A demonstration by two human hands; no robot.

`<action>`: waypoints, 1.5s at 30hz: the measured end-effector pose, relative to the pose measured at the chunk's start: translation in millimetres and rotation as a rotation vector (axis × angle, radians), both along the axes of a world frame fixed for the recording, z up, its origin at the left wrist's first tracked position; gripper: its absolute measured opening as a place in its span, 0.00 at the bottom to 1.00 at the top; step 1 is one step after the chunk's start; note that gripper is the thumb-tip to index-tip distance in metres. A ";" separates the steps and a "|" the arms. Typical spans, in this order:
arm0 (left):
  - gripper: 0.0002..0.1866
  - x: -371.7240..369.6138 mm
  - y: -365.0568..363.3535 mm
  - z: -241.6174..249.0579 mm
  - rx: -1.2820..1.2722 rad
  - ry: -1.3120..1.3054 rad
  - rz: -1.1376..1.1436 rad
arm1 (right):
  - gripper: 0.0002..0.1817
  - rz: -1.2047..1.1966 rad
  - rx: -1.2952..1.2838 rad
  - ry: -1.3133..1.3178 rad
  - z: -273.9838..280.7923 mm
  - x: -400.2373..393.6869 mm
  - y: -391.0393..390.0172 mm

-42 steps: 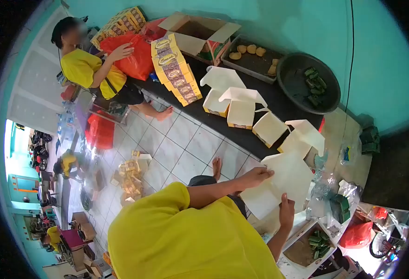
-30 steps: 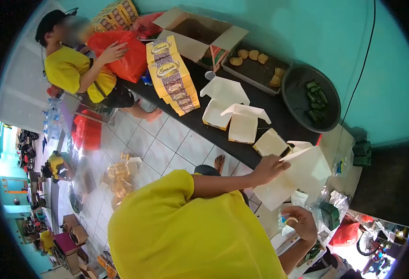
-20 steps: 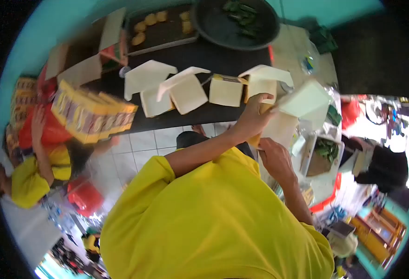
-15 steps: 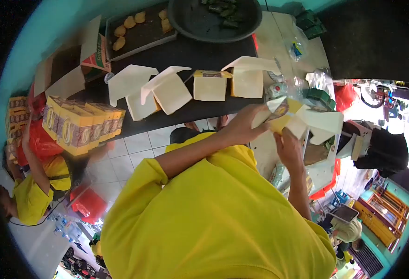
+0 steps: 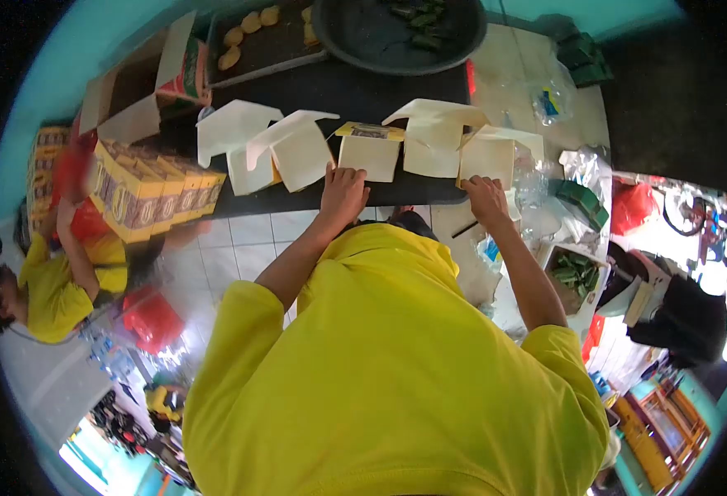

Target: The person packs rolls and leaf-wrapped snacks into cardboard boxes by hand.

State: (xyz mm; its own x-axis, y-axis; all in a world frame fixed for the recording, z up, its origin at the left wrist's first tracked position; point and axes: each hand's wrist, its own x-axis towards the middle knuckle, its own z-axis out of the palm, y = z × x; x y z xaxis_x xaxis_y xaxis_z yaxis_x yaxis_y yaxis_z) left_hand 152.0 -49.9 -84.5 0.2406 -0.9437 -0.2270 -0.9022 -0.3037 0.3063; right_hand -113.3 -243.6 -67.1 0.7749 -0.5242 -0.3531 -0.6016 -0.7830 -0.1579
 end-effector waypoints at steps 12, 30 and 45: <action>0.31 29.8 53.9 28.1 -0.328 0.005 0.379 | 0.18 0.041 0.046 -0.103 -14.4 35.8 -13.4; 0.14 111.9 104.5 -26.4 -0.231 -0.048 0.291 | 0.30 -0.287 -0.094 -0.381 14.3 63.0 56.4; 0.16 90.6 105.3 26.2 -0.385 -0.035 0.169 | 0.13 -1.224 0.069 -0.697 -57.3 -47.2 101.5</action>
